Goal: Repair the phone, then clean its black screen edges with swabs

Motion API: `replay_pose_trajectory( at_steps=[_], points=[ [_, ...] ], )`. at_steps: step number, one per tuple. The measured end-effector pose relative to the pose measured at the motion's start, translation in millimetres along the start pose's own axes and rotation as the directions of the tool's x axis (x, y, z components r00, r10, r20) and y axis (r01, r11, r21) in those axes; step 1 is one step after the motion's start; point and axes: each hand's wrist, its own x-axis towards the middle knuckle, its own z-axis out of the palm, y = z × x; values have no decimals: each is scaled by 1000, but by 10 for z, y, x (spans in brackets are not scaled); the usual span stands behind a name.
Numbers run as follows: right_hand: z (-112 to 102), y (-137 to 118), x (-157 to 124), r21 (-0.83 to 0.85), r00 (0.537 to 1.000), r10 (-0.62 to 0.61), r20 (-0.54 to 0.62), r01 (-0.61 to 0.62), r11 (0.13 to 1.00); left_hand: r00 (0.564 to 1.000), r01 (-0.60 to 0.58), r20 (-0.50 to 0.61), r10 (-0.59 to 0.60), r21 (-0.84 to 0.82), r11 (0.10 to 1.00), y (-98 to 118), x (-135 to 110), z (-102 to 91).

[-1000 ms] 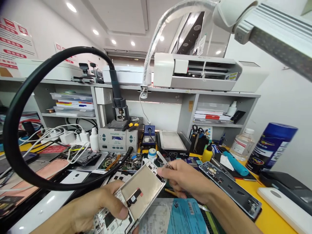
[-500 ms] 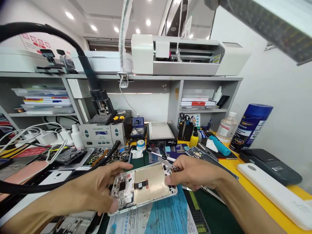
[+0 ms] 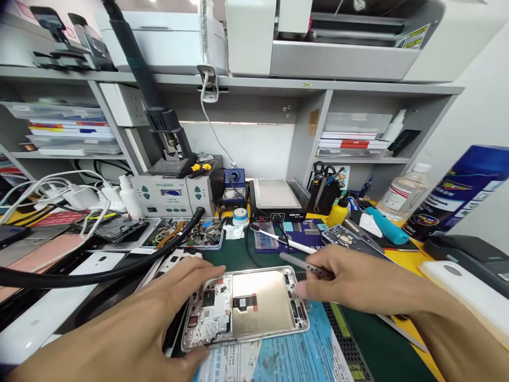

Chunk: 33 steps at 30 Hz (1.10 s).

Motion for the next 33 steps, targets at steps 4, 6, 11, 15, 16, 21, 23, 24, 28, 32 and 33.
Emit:
replay_pose_trajectory(
  at_steps=[4,6,11,15,16,21,23,24,28,32,33],
  points=[
    [0,-46,-36,540,995,-29,-101,79,838,996,-54,69,52,18,998,-7,-8,-63],
    [52,-84,-9,632,975,-77,-211,196,749,993,-96,71,95,10,995,-16,-15,-86],
    [241,-158,100,563,879,-85,-470,372,738,982,-187,19,187,9,982,1,-30,-85],
    [386,-203,106,555,927,-96,-361,296,777,961,-278,24,277,16,961,65,2,-39],
    [419,-217,99,540,940,-114,-320,280,794,956,-294,21,293,8,956,81,15,-27],
    [543,-272,94,515,972,-147,-182,222,828,952,-305,-4,305,17,952,113,47,24],
    [569,-276,111,519,980,-142,-142,196,832,953,-301,-14,301,22,953,108,38,42],
    [578,-277,120,514,982,-137,-132,186,838,954,-299,-19,300,21,954,105,32,50],
    [602,-284,139,518,983,-108,-147,169,838,956,-294,-22,294,3,956,87,19,66],
    [619,-284,142,528,984,-99,-151,165,833,955,-294,1,295,-60,954,64,15,47],
    [623,-278,142,528,983,-102,-150,167,833,955,-294,14,296,-77,953,61,11,38]
  ],
)
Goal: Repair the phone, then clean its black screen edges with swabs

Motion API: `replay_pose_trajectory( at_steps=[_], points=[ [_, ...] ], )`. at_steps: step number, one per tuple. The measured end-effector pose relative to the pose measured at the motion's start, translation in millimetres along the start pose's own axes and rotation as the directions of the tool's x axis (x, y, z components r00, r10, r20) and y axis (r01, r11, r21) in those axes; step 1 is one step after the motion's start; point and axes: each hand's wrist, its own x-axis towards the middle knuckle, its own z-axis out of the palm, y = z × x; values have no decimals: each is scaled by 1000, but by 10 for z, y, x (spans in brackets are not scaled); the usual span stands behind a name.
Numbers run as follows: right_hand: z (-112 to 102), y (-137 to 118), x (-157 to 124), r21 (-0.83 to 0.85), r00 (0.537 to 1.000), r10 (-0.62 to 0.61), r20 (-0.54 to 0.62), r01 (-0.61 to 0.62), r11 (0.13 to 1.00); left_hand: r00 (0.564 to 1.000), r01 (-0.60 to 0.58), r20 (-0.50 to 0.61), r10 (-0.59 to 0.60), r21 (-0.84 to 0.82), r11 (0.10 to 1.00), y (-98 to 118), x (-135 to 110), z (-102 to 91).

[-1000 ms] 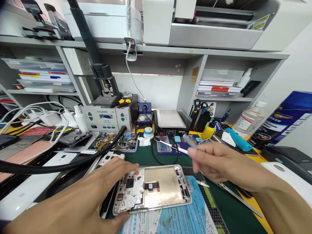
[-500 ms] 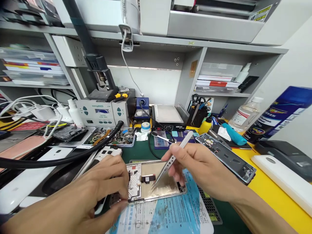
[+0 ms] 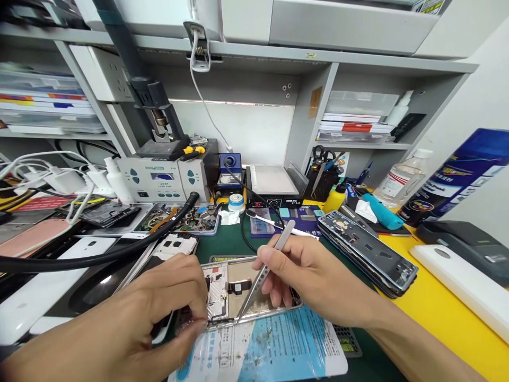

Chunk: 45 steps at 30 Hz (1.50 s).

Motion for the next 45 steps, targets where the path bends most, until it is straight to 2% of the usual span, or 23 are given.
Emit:
replay_pose_trajectory(
  at_steps=[5,14,19,23,28,34,45],
  points=[
    [-15,37,-12,12,1000,-6,7,6,1000,999,26,23,-26,-7,1000,38,-6,-47],
    [17,3,-1,-16,999,38,-19,-38,999,997,18,-73,-17,15,1000,25,-3,7],
    [31,-8,-9,0,999,43,-31,-43,999,997,31,-72,-29,25,999,8,-38,34],
    [27,15,-14,42,998,49,-40,-48,998,998,36,-49,-36,9,999,20,-33,-14],
    [54,40,-39,89,999,-7,-53,12,996,995,87,44,-87,5,996,44,-20,-62],
    [111,60,-40,10,999,-47,-12,47,999,996,74,46,-73,-6,997,37,-5,-59],
    [122,78,-16,71,999,-22,-46,25,997,991,115,82,-111,-58,992,2,-38,-105]
  ],
)
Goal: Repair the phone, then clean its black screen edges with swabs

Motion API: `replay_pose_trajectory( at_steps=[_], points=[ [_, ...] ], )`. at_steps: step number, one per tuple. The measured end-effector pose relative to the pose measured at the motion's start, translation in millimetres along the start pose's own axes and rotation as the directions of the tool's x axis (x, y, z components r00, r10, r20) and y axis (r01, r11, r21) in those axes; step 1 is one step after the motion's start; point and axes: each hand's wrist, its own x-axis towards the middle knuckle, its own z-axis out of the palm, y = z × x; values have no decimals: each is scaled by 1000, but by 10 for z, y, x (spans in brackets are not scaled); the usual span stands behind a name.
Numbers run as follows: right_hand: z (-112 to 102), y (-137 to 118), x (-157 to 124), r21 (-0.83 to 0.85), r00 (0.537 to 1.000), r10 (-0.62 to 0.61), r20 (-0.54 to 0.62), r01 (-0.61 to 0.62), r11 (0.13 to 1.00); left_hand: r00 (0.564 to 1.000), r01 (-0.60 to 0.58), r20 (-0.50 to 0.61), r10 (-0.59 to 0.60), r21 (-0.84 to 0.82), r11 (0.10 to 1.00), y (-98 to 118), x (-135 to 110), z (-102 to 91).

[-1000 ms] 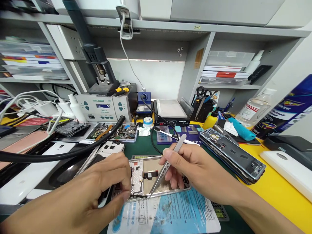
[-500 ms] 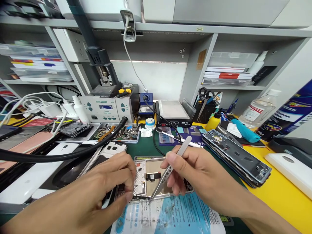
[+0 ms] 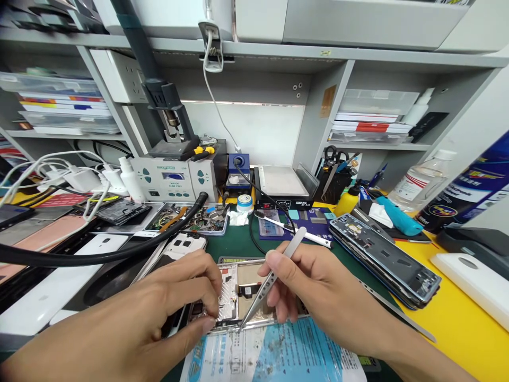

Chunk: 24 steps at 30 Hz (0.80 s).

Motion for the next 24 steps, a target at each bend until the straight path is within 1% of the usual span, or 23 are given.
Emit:
replay_pose_trajectory(
  at_steps=[5,11,17,24],
  points=[
    [8,-15,0,11,1000,11,-3,-11,1000,999,-46,-15,46,3,999,-9,10,-35],
    [9,-6,5,2,1000,19,-16,-19,1000,997,-75,5,75,53,996,-3,6,-51],
    [8,-17,-9,-36,996,65,-66,-68,997,994,-111,5,111,81,991,-12,-18,-50],
    [32,-50,10,-34,995,64,-79,-67,997,995,-95,33,93,75,993,-16,-4,-36]
  ],
)
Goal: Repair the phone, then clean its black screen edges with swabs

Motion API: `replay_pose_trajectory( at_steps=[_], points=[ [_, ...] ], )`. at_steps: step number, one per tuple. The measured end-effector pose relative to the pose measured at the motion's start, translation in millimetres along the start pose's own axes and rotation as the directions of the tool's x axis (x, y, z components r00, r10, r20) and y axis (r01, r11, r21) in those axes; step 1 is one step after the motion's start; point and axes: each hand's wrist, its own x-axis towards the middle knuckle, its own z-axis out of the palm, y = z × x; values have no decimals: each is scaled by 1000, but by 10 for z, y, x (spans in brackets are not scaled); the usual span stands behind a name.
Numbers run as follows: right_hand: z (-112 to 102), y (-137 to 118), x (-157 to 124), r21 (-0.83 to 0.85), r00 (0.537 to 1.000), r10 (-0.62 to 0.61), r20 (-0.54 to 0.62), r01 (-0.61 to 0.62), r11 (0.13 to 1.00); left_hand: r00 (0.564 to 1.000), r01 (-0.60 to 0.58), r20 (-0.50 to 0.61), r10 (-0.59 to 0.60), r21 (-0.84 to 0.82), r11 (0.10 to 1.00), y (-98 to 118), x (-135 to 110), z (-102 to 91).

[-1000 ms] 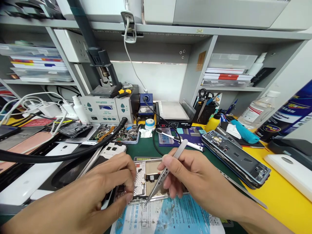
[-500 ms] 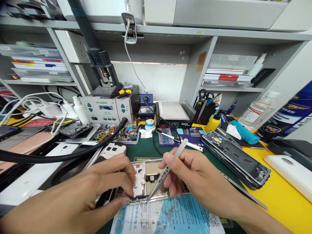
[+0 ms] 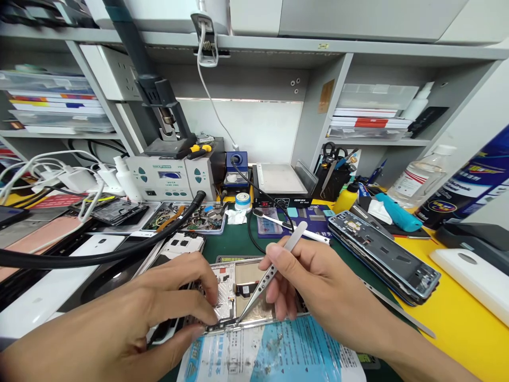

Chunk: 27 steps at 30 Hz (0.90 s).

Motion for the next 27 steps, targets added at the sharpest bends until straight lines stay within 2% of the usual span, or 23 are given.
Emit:
replay_pose_trajectory(
  at_steps=[14,27],
  points=[
    [-10,38,-8,78,999,-50,9,50,996,999,-38,-32,38,15,999,-43,24,63],
    [-12,33,-35,34,993,-112,44,111,993,989,-105,-95,113,76,992,5,5,77]
  ],
)
